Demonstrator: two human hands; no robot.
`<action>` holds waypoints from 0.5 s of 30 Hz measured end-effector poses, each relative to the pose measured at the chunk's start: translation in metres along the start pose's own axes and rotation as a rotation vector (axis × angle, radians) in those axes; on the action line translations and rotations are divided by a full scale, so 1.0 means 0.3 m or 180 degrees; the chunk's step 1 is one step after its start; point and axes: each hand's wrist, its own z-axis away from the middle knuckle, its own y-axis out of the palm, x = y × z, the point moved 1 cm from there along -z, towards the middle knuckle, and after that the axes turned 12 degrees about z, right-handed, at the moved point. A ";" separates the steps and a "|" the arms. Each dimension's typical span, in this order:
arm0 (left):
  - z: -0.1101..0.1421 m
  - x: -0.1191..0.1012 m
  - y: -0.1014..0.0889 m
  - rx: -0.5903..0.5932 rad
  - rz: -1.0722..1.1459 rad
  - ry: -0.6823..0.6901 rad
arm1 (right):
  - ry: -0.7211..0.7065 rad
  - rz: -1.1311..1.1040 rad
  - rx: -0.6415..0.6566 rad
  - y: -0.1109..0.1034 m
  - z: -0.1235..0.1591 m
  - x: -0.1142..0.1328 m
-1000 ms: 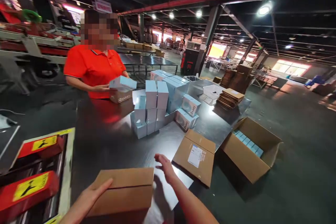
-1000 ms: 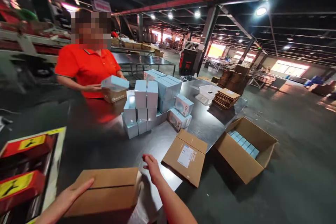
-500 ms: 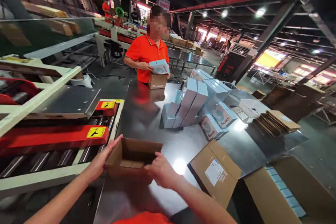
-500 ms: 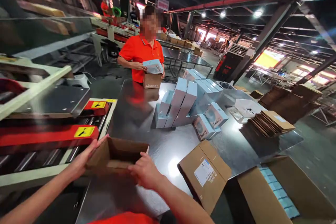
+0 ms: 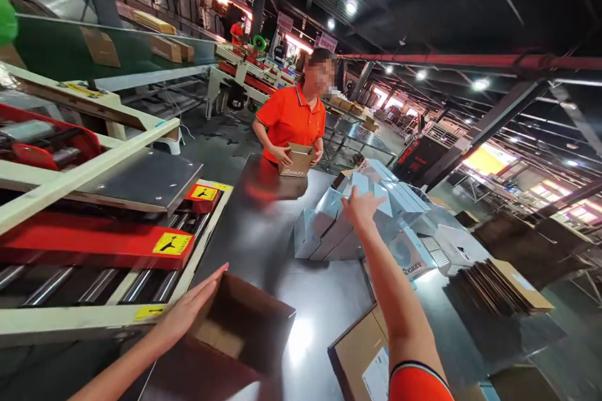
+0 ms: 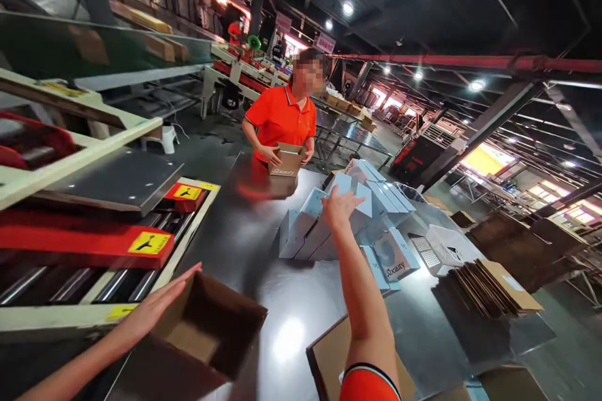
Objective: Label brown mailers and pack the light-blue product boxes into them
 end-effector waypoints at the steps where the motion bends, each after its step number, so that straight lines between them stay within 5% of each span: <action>1: 0.001 0.000 0.002 0.0001 0.0058 -0.0024 | -0.0071 -0.0065 -0.0017 0.003 0.009 0.019; 5: 0.009 -0.015 0.013 -0.0080 0.0344 -0.0045 | -0.0218 -0.0532 -0.0116 -0.016 0.076 0.003; 7: 0.011 -0.025 0.021 -0.0068 0.0446 -0.0069 | -0.0156 -0.1368 -0.0038 -0.022 0.142 -0.039; 11: 0.000 -0.041 0.050 0.0020 0.0627 -0.0134 | 0.0130 -0.4164 0.0644 0.025 0.382 -0.086; 15: -0.017 -0.053 0.087 0.0132 0.0830 -0.0176 | -0.0053 -0.5059 0.1275 0.084 0.663 -0.048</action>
